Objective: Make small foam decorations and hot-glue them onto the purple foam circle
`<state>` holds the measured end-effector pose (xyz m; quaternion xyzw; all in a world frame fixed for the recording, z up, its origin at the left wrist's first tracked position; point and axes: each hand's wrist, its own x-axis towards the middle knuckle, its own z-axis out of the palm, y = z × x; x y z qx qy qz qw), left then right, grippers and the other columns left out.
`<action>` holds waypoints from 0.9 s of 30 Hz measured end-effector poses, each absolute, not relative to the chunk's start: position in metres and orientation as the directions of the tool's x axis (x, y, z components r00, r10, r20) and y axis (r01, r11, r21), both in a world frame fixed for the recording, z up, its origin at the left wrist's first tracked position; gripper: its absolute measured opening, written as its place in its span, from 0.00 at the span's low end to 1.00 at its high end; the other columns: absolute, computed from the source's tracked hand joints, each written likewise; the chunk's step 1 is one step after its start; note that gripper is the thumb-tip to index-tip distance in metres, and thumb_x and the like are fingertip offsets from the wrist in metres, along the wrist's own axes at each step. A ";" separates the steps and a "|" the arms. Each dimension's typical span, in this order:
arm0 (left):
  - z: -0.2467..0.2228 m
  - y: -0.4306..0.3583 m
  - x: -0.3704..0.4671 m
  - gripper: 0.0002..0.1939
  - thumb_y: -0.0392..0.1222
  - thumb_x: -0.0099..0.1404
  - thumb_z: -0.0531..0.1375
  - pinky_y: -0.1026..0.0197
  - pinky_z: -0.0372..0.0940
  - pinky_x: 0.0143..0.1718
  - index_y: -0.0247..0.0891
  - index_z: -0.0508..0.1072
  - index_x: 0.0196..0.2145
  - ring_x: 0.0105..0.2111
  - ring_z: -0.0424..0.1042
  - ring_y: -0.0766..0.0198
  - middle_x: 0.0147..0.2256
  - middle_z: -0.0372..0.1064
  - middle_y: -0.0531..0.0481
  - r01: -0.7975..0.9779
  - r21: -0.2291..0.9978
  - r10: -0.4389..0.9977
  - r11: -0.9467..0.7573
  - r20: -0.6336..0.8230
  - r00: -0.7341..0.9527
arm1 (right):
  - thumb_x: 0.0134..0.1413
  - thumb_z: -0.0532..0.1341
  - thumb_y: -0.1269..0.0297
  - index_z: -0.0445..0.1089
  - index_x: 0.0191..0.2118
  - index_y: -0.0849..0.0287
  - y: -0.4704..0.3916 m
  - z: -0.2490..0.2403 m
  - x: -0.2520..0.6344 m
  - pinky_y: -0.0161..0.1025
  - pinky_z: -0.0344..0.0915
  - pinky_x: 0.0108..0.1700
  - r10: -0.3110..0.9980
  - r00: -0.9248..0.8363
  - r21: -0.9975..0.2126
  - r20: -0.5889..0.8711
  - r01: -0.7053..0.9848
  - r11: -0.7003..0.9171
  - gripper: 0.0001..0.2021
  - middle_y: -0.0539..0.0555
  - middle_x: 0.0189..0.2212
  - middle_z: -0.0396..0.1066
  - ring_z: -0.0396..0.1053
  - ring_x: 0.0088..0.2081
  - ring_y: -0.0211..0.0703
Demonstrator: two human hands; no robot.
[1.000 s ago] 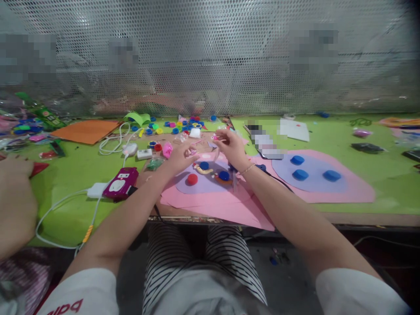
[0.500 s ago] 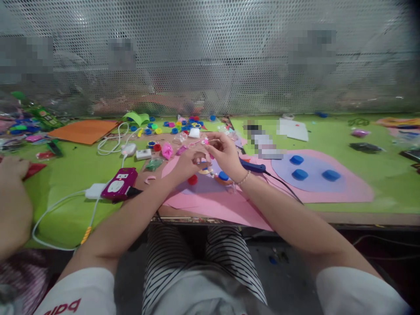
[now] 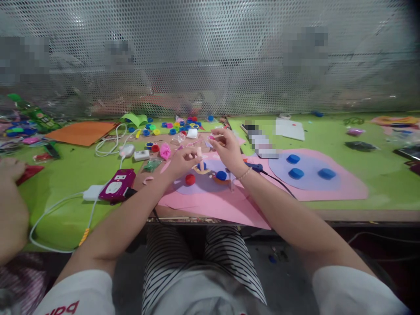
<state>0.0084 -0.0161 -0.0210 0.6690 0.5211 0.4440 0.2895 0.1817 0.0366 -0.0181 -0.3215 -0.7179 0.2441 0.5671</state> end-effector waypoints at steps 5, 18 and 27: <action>-0.022 -0.007 -0.001 0.07 0.44 0.54 0.61 0.61 0.59 0.29 0.37 0.71 0.27 0.26 0.62 0.68 0.27 0.65 0.52 0.296 0.902 0.947 -0.314 0.319 0.033 | 0.58 0.56 0.68 0.70 0.44 0.57 0.046 -0.027 0.186 0.45 0.69 0.44 0.680 -0.332 -0.582 0.654 0.354 0.732 0.10 0.58 0.43 0.70 0.69 0.43 0.45; -0.025 0.005 -0.006 0.16 0.42 0.46 0.69 0.69 0.55 0.22 0.36 0.64 0.21 0.18 0.57 0.75 0.17 0.55 0.60 -0.295 0.940 0.975 -0.169 0.116 -0.189 | 0.58 0.54 0.76 0.69 0.50 0.67 0.047 -0.042 0.185 0.41 0.64 0.51 0.688 -0.653 -0.276 0.315 0.631 0.725 0.16 0.64 0.47 0.65 0.69 0.45 0.45; -0.025 0.016 -0.020 0.17 0.40 0.49 0.67 0.69 0.52 0.19 0.36 0.60 0.18 0.16 0.55 0.75 0.14 0.52 0.60 -0.402 0.876 0.932 -0.266 0.127 -0.339 | 0.58 0.54 0.74 0.70 0.51 0.67 0.050 -0.039 0.190 0.41 0.61 0.52 0.684 -0.680 -0.198 0.265 0.656 0.729 0.16 0.64 0.43 0.71 0.68 0.47 0.49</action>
